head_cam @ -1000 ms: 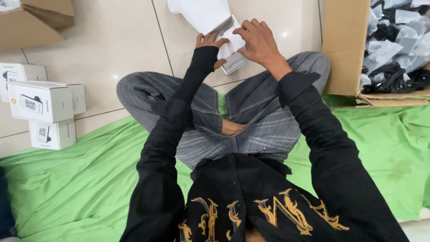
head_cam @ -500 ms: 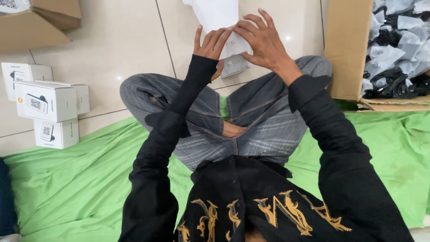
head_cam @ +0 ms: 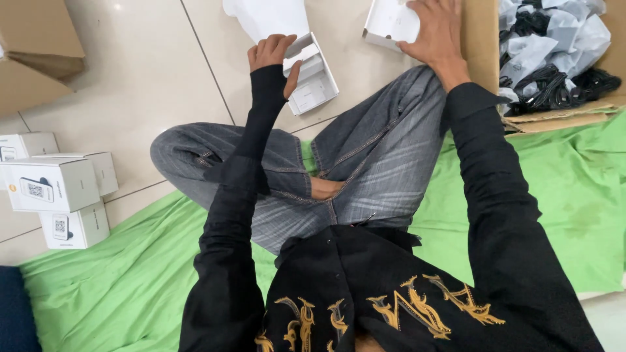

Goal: The person unboxes small electronic items from their retail packaging.

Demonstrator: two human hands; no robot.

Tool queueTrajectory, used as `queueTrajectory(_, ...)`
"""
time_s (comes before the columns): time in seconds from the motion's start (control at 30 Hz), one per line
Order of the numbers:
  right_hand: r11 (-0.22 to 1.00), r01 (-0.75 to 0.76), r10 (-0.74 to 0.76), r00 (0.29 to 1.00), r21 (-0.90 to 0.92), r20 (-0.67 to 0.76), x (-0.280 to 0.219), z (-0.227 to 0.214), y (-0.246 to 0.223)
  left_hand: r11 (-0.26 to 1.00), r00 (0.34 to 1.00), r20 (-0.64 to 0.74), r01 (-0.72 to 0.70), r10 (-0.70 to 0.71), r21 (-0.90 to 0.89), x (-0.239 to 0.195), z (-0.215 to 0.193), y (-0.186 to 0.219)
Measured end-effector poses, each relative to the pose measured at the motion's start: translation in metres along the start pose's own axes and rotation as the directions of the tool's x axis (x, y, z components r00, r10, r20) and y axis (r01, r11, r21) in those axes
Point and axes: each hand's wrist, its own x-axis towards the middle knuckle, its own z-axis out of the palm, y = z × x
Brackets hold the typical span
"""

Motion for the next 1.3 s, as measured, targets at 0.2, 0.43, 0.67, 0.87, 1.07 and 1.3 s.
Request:
queueTrajectory(0.2,0.994,0.06,-0.06,0.998,0.095,0.0,0.022,-0.017,-0.067,0.996,0.998,0.053,0.038,-0.043,0.08,-0.024,0.009,-0.023)
queueTrajectory(0.43,0.884,0.337,-0.39,0.914,0.322,0.112,0.06,0.003,-0.17,0.999,0.992,0.115,-0.047,0.049,-0.02,-0.036,0.009,-0.01)
queueTrajectory(0.67,0.915,0.324,-0.39,0.866,0.242,0.314,0.054,0.016,-0.177,1.0,0.98,0.197,-0.019,0.015,0.017,-0.045,0.006,0.006)
queueTrajectory(0.87,0.915,0.36,-0.386,0.914,0.182,0.13,0.052,0.033,-0.18,0.978,0.985,0.167,-0.078,0.046,0.192,-0.041,0.024,0.001)
queueTrajectory(1.07,0.945,0.317,-0.325,0.939,0.078,0.113,0.049,0.05,-0.184,0.957,0.991,0.128,-0.081,0.047,0.278,-0.047,0.042,-0.017)
queueTrajectory(1.3,0.965,0.252,-0.256,0.965,0.074,0.05,0.04,0.016,-0.188,0.979,0.989,0.129,-0.1,0.077,0.18,-0.043,0.032,-0.015)
